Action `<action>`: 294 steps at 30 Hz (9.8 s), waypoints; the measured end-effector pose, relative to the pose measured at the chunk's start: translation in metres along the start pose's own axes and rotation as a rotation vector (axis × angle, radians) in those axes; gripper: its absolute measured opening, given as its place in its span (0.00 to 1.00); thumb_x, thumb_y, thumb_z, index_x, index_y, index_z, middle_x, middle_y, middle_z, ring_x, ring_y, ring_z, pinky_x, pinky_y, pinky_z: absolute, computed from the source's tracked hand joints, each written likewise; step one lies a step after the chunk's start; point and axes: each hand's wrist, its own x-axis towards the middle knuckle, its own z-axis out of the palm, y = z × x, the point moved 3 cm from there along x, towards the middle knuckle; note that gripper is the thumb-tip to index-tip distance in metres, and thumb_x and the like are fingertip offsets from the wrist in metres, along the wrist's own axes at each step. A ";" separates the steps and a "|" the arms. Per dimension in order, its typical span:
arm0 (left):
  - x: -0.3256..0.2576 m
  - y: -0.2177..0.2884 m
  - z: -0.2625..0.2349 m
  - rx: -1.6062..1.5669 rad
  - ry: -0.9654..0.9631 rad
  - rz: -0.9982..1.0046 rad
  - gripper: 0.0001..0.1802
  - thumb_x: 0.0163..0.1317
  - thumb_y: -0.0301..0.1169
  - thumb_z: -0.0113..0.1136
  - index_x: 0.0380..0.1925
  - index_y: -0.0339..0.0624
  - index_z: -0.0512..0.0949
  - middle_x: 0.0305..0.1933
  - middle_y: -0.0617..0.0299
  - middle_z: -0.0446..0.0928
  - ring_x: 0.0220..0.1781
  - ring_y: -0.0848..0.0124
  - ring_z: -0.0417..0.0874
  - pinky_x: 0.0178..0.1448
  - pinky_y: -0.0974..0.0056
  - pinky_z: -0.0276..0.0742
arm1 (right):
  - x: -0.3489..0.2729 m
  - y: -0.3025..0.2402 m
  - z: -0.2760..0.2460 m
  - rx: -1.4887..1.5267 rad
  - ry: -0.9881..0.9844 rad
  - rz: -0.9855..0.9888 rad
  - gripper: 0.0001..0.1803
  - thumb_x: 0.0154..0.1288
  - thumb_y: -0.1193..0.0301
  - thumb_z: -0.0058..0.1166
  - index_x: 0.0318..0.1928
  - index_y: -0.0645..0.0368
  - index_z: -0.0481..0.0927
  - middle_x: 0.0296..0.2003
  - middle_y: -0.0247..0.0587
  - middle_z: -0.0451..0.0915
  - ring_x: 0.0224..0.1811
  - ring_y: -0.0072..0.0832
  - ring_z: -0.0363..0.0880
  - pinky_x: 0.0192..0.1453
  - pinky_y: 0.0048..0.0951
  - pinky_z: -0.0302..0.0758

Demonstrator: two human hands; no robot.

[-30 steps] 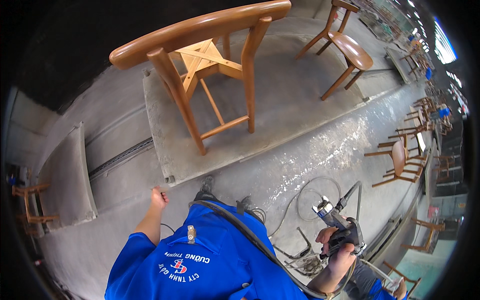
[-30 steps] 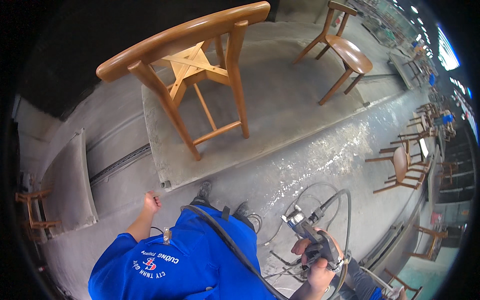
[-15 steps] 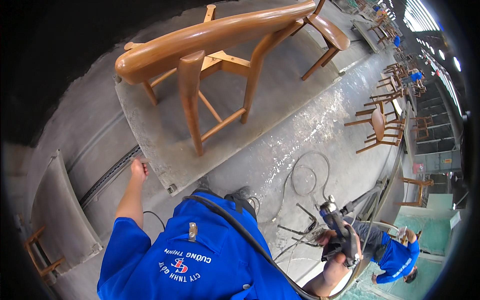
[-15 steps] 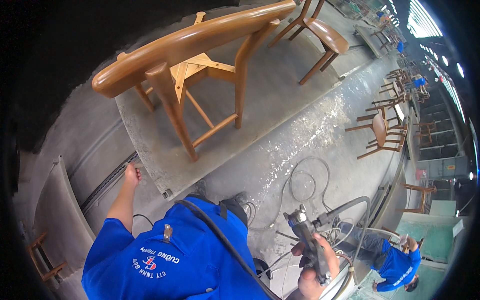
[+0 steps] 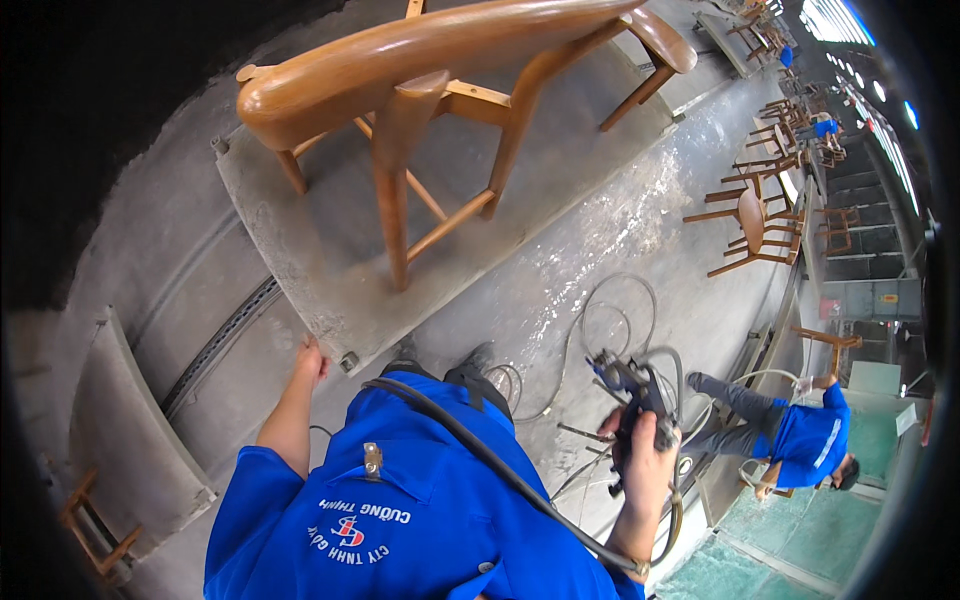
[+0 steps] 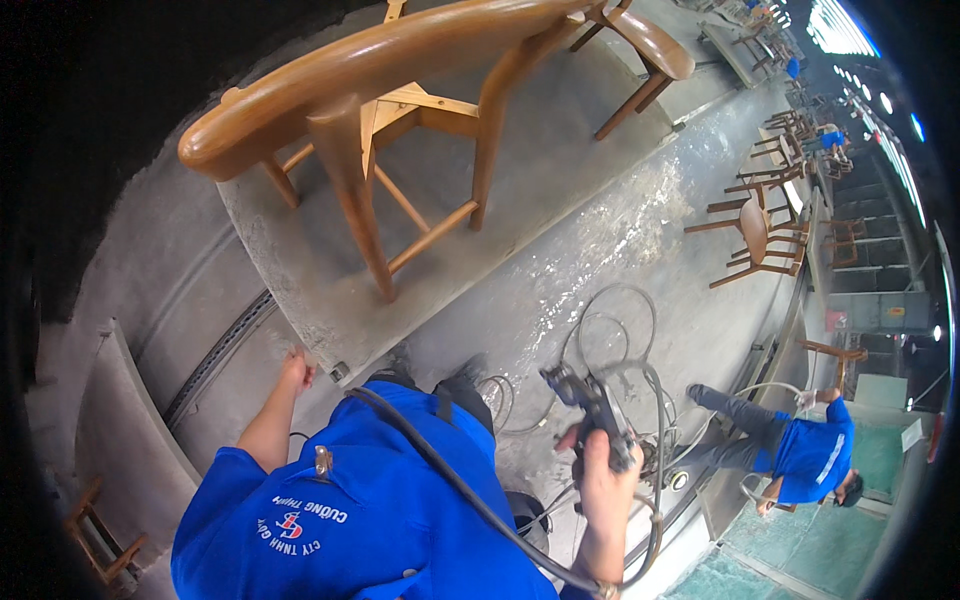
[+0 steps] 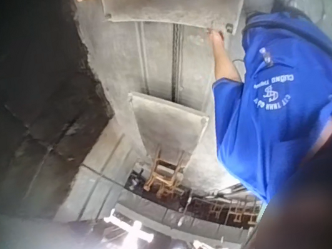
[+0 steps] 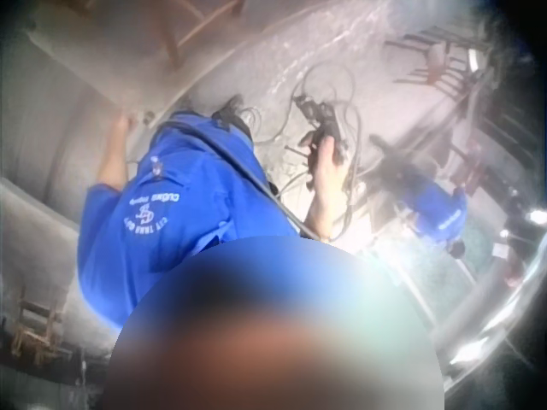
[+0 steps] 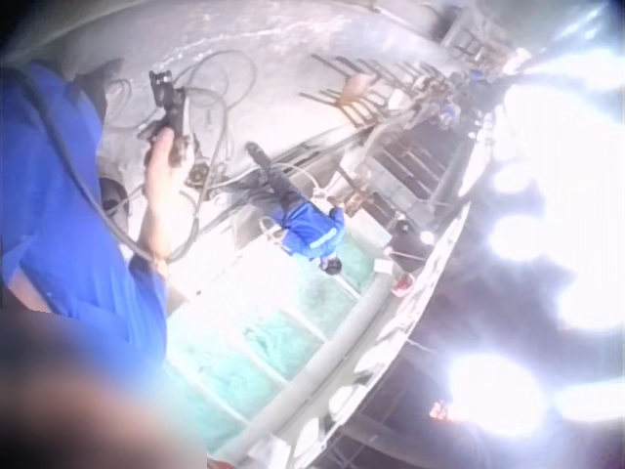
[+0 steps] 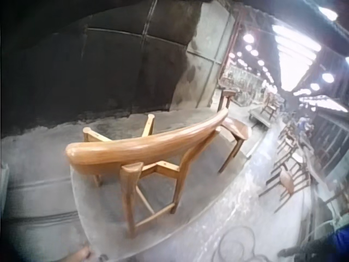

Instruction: The person sprays a wooden chair with a spray gun, moving around it to cover different sides. They then wipe the chair with a cloth and continue spraying other chairs in the workshop.

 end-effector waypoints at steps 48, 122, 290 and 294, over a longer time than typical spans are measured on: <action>-0.064 0.392 0.016 0.634 0.906 1.338 0.24 0.78 0.42 0.40 0.73 0.66 0.62 0.28 0.35 0.80 0.32 0.36 0.81 0.35 0.38 0.72 | -0.001 0.118 -0.035 0.190 0.354 0.025 0.24 0.78 0.52 0.47 0.52 0.61 0.81 0.27 0.32 0.82 0.20 0.14 0.70 0.22 0.18 0.67; -0.162 0.366 0.195 0.657 0.371 1.275 0.29 0.73 0.41 0.36 0.63 0.32 0.72 0.64 0.35 0.73 0.70 0.43 0.71 0.72 0.51 0.65 | -0.002 0.226 -0.090 0.217 0.323 0.243 0.28 0.77 0.45 0.45 0.44 0.60 0.81 0.27 0.35 0.82 0.24 0.17 0.76 0.21 0.19 0.67; -0.240 0.578 0.434 -0.194 0.703 1.294 0.29 0.80 0.45 0.35 0.76 0.52 0.55 0.43 0.52 0.87 0.48 0.59 0.87 0.59 0.58 0.76 | 0.402 0.140 -0.327 0.590 0.293 -0.115 0.28 0.78 0.48 0.46 0.42 0.66 0.75 0.30 0.45 0.81 0.29 0.27 0.82 0.19 0.20 0.67; -0.238 0.634 0.435 0.060 0.790 1.357 0.28 0.79 0.47 0.37 0.76 0.57 0.57 0.45 0.50 0.87 0.53 0.52 0.86 0.61 0.53 0.75 | 0.389 0.099 -0.329 0.538 0.196 -0.330 0.43 0.70 0.32 0.41 0.46 0.67 0.75 0.31 0.44 0.78 0.31 0.30 0.78 0.26 0.23 0.67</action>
